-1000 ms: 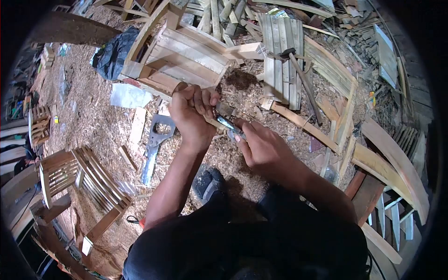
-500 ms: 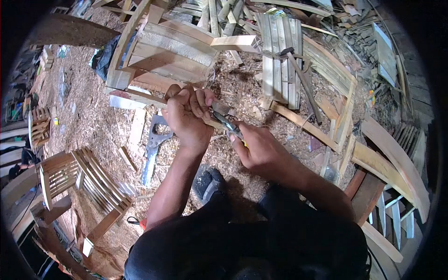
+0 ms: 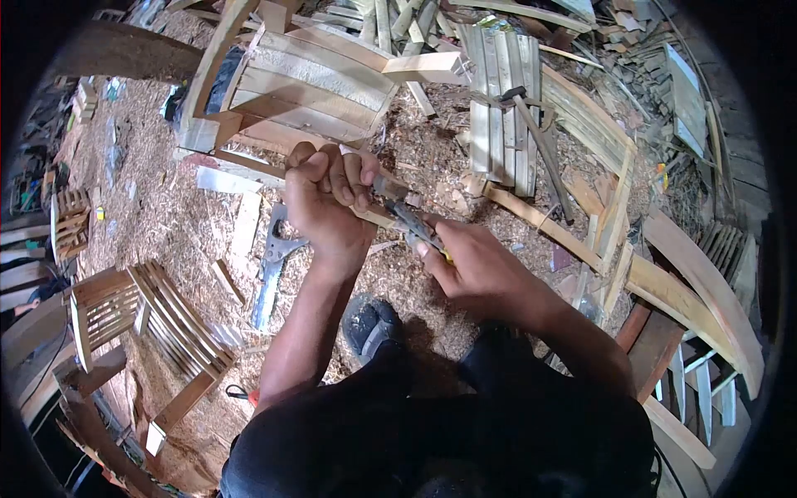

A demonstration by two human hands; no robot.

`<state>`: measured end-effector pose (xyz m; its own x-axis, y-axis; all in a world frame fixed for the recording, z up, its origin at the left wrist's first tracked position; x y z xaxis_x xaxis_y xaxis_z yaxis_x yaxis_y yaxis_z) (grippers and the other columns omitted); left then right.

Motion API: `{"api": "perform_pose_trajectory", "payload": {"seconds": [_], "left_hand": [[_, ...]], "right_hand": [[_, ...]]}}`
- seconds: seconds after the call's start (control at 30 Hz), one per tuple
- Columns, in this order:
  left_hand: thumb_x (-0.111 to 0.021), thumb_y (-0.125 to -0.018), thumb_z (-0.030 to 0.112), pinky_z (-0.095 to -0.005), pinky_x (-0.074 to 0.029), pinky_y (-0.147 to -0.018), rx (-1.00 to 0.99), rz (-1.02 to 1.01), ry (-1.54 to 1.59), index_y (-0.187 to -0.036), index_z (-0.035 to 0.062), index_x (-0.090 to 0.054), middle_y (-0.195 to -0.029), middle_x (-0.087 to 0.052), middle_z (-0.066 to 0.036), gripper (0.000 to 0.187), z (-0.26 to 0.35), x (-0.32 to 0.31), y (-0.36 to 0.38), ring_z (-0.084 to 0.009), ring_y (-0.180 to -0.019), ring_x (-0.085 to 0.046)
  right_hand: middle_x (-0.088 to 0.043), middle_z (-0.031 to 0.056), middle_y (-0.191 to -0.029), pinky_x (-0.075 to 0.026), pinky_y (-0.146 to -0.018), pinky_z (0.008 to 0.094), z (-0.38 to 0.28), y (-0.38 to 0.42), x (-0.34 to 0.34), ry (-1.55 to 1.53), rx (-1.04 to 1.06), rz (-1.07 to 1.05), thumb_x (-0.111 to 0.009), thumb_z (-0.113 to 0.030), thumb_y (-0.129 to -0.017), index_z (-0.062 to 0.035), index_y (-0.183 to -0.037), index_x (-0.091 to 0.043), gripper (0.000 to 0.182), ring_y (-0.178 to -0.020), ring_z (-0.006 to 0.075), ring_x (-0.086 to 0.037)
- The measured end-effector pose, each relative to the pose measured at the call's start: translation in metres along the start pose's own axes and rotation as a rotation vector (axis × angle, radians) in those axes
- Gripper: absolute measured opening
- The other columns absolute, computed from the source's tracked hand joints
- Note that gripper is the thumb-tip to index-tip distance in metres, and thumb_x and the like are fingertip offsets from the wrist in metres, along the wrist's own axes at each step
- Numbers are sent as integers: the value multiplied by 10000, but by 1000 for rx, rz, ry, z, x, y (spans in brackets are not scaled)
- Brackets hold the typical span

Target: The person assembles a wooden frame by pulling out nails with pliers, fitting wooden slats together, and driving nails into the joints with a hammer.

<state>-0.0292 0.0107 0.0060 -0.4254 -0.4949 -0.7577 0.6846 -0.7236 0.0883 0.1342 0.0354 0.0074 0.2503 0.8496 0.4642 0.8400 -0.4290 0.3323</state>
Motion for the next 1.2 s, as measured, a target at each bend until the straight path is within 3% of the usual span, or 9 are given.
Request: {"api": "perform_pose_trajectory", "payload": {"seconds": [0.13,0.23,0.37,0.5,0.67,0.77,0.83,0.97,1.2], "left_hand": [[-424,-820,133,-282,-366,-573,-9,-33,-112,-614,147,-296,-456,-275,0,243,-5,6,3,-115,-379,-273],[-417,-823,135,-284,-371,-578,-24,-82,-162,-621,147,-297,-457,-273,-3,235,-8,8,4,-118,-379,-277],[-421,-822,133,-284,-372,-580,-33,-104,-170,-618,149,-289,-460,-269,-1,244,-8,6,2,-122,-380,-276],[-442,-811,117,-314,-378,-528,-5,22,-81,-607,127,-296,-458,-274,-16,251,-2,-1,-5,-133,-378,-254],[-505,-785,118,-268,-392,-565,230,237,189,-557,149,-330,-481,-268,37,289,-3,2,-8,-99,-402,-254],[-521,-779,110,-265,-420,-588,318,288,277,-559,148,-353,-480,-318,38,279,-12,12,-5,-102,-410,-297],[-523,-784,106,-274,-438,-598,404,395,334,-583,139,-384,-493,-379,18,246,-15,8,2,-118,-443,-365],[-513,-795,100,-291,-453,-630,516,370,353,-606,125,-405,-511,-400,-9,220,-25,19,3,-146,-532,-451],[-515,-793,115,-287,-449,-651,517,371,440,-590,114,-389,-509,-414,-3,239,-22,31,2,-157,-588,-490]], "right_hand": [[-598,202,-764,-510,-669,451,-6,4,9,224,-2,25,-458,-145,-933,106,-1079,-515,296,-711,357,-629],[-602,205,-763,-524,-680,449,-8,-1,11,285,-43,-59,-460,-129,-923,109,-1060,-525,282,-700,360,-638],[-600,197,-759,-521,-654,453,-1,-7,6,363,11,-6,-465,-125,-920,95,-1019,-537,252,-670,359,-635],[-594,199,-763,-487,-615,437,0,-11,7,133,78,62,-494,-160,-932,71,-1037,-537,258,-669,353,-621],[-583,199,-769,-469,-598,443,-3,-11,0,-80,178,155,-513,-155,-923,56,-1028,-523,236,-657,355,-600],[-573,200,-756,-455,-577,429,-5,-11,-3,-182,110,93,-534,-136,-916,49,-1010,-513,208,-647,352,-594],[-562,189,-726,-436,-550,420,2,-12,-9,-237,227,190,-553,-114,-907,45,-1006,-505,193,-611,338,-582],[-548,178,-692,-417,-532,424,11,-11,-18,-232,269,174,-558,-116,-908,41,-986,-499,186,-586,328,-570],[-532,178,-672,-407,-533,427,5,-8,-16,-318,262,212,-555,-117,-907,43,-931,-490,175,-582,338,-558]]}}
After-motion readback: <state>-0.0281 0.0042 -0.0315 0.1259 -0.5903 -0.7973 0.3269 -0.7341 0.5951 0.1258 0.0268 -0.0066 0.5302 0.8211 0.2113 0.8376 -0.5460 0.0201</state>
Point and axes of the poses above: each hand's wrist, its own y-axis away from the middle knuckle, its own x-axis out of the back of the hand, z = x × y, the point moved 4 cm from there along -y, towards the middle knuckle
